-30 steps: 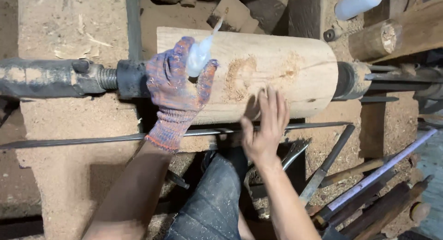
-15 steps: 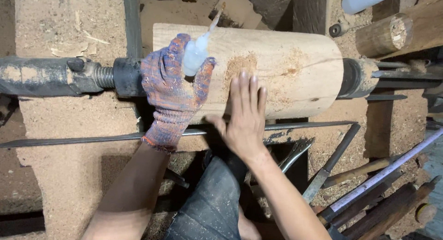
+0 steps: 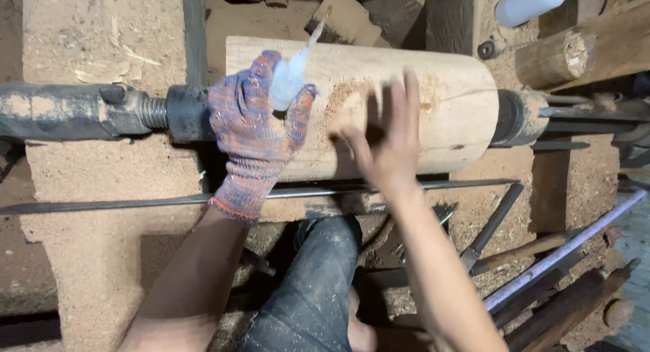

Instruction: Applying filler liquid to a wooden cylinder on a lathe and smoothing it by hand

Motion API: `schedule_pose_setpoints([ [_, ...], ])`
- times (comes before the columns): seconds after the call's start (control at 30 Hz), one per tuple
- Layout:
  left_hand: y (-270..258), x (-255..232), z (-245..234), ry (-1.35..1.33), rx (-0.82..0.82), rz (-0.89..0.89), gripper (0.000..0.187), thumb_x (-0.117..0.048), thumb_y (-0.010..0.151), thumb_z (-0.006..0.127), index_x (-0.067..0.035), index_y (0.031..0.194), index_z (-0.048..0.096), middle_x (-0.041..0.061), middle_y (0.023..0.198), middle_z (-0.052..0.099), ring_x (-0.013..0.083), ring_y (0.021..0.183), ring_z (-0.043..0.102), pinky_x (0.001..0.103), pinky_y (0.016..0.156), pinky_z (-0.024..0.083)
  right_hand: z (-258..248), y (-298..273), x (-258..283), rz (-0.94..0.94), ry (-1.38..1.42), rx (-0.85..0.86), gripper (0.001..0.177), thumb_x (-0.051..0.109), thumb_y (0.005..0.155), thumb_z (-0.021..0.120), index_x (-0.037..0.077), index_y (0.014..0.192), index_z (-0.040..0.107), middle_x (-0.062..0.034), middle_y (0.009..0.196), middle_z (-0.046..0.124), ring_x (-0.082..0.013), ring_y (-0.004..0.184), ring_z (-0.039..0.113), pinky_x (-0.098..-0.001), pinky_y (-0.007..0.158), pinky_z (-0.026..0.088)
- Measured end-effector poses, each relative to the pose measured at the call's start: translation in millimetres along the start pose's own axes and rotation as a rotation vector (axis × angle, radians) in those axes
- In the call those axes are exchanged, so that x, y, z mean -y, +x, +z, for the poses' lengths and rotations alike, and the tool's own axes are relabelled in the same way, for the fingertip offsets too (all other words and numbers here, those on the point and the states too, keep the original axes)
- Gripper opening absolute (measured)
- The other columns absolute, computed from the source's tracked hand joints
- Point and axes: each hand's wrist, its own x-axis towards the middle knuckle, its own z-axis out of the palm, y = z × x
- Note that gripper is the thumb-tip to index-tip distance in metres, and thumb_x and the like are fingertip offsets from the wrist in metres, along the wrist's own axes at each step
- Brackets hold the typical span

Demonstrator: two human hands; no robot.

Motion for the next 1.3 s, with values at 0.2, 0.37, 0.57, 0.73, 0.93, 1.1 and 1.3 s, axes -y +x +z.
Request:
schedule_pose_setpoints([
  [0.2, 2, -3, -2, -0.013, 0.010, 0.011, 0.042, -0.044, 0.099, 0.067, -0.011, 0.126, 0.064, 0.005, 0.091, 0.062, 0.0319, 0.084, 0.058, 0.044, 0.087, 0.042, 17, 8, 17, -0.150, -0.067, 0.336, 0.105, 0.078, 0.088, 0.056, -0.004, 0.151, 0.043, -0.0308, 0.156, 0.041, -0.0471, 0.148, 0.035, -0.0577, 0.127, 0.021],
  [0.37, 2, 1, 1, -0.012, 0.045, 0.009, 0.041, -0.043, 0.099, 0.067, -0.011, 0.125, 0.064, 0.005, 0.090, 0.062, 0.0317, 0.083, 0.058, 0.044, 0.086, 0.042, 14, -3, -15, -0.124, -0.276, 0.200, 0.104, 0.083, 0.092, 0.040, -0.001, 0.153, 0.045, -0.0235, 0.159, 0.041, -0.0398, 0.151, 0.033, -0.0503, 0.128, 0.017],
  [0.57, 12, -7, -5, -0.008, 0.044, 0.032, 0.041, -0.043, 0.099, 0.066, -0.012, 0.125, 0.065, 0.005, 0.088, 0.062, 0.0315, 0.083, 0.058, 0.044, 0.086, 0.041, 22, -25, 17, -0.242, -0.161, 0.346, 0.107, 0.083, 0.085, 0.052, 0.004, 0.156, 0.041, -0.0209, 0.162, 0.040, -0.0398, 0.151, 0.035, -0.0545, 0.127, 0.023],
  [0.73, 3, -4, -6, -0.016, 0.083, 0.047, 0.041, -0.043, 0.099, 0.066, -0.012, 0.125, 0.065, 0.005, 0.087, 0.061, 0.0314, 0.082, 0.058, 0.044, 0.086, 0.041, 21, -7, 21, -0.126, -0.158, 0.199, 0.107, 0.084, 0.090, 0.037, -0.003, 0.152, 0.042, -0.0282, 0.159, 0.037, -0.0454, 0.151, 0.029, -0.0584, 0.127, 0.018],
  [0.93, -17, 12, -25, 0.012, 0.103, 0.080, 0.040, -0.043, 0.099, 0.066, -0.012, 0.124, 0.065, 0.005, 0.086, 0.061, 0.0312, 0.081, 0.058, 0.044, 0.085, 0.041, -6, -122, 46, -0.236, 0.064, 0.279, 0.085, 0.065, 0.086, 0.067, 0.011, 0.150, 0.051, -0.0188, 0.157, 0.047, -0.0417, 0.146, 0.044, -0.0554, 0.124, 0.031],
  [1.1, -33, 16, -38, 0.029, 0.160, 0.109, 0.040, -0.043, 0.099, 0.065, -0.012, 0.124, 0.065, 0.005, 0.085, 0.061, 0.0310, 0.081, 0.058, 0.044, 0.085, 0.040, -71, -241, 22, 0.073, 0.064, 0.352, 0.059, 0.037, 0.097, 0.071, 0.009, 0.145, 0.053, -0.0173, 0.152, 0.054, -0.0401, 0.143, 0.051, -0.0565, 0.120, 0.043],
  [1.3, -27, 18, -32, 0.075, 0.269, 0.227, 0.046, -0.052, 0.095, 0.068, -0.017, 0.124, 0.070, 0.003, 0.092, 0.071, 0.0303, 0.081, 0.065, 0.046, 0.084, 0.044, -102, -295, -4, 0.555, -0.106, 0.396, 0.043, 0.036, 0.093, 0.067, 0.007, 0.126, 0.070, -0.0122, 0.129, 0.072, -0.0290, 0.122, 0.068, -0.0434, 0.106, 0.054],
])
